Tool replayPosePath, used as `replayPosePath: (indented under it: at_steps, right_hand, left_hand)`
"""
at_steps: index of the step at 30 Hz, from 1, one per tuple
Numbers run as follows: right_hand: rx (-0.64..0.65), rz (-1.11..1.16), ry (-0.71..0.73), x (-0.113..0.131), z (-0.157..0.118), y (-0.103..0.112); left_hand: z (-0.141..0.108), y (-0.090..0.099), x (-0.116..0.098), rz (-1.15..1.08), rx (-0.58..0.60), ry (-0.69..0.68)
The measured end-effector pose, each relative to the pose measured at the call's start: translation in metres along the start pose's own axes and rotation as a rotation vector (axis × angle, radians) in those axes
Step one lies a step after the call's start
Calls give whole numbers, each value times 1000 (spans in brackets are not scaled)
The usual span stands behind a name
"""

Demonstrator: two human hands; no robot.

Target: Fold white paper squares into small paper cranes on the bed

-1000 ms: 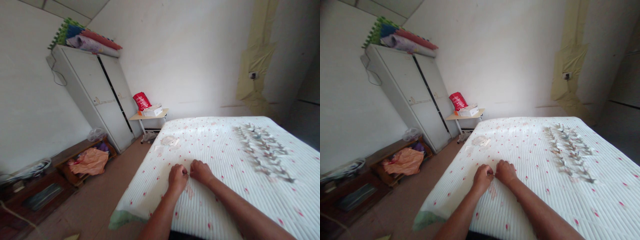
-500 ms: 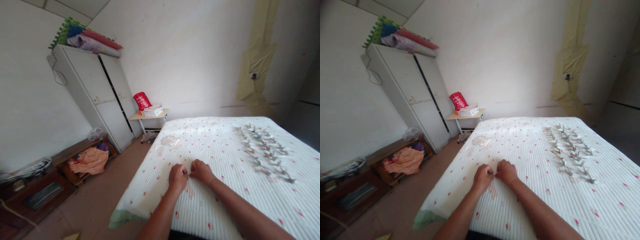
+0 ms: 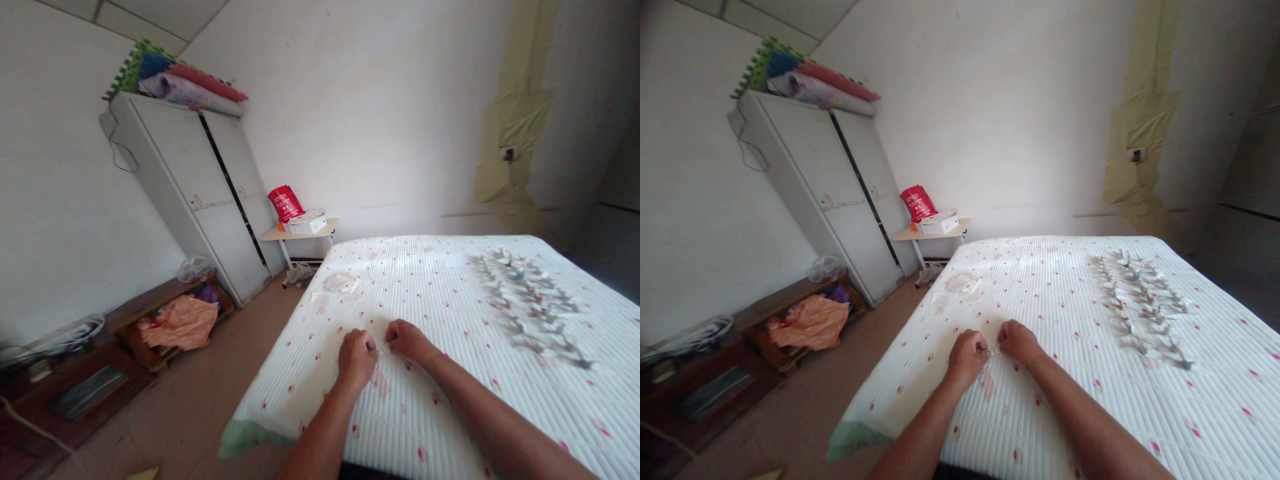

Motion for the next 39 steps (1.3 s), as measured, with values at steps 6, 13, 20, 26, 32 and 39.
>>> replayPosePath:
  at_steps: [6, 13, 20, 26, 32, 39]
  right_hand:
    - [-53, -100, -18, 14, -6, 1]
    - [-7, -128, -44, 20, -8, 4]
    - [-13, -123, -35, 21, -8, 5]
    - [8, -114, -43, 20, -7, 5]
    - [-7, -112, -19, 16, -6, 3]
    - [-42, -59, 60, 12, -10, 3]
  left_hand:
    - [1, -1, 0, 9, 6, 17]
    - [4, -2, 4, -20, 46, -17]
    - [9, -3, 10, -78, 75, -42]
    - [9, -4, 17, -147, 124, -12]
    - [7, 1, 16, -171, 163, -23]
    - [4, 1, 5, -66, 132, -31]
Point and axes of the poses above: each hand's wrist, its own z-axis towards the middle knuckle, its own y-axis out of the back of the hand, x = y × z, the point moved 3 cm from there along z, towards the middle knuckle, and after that the axes turned 14 degrees about y, right-handed, at the moved point
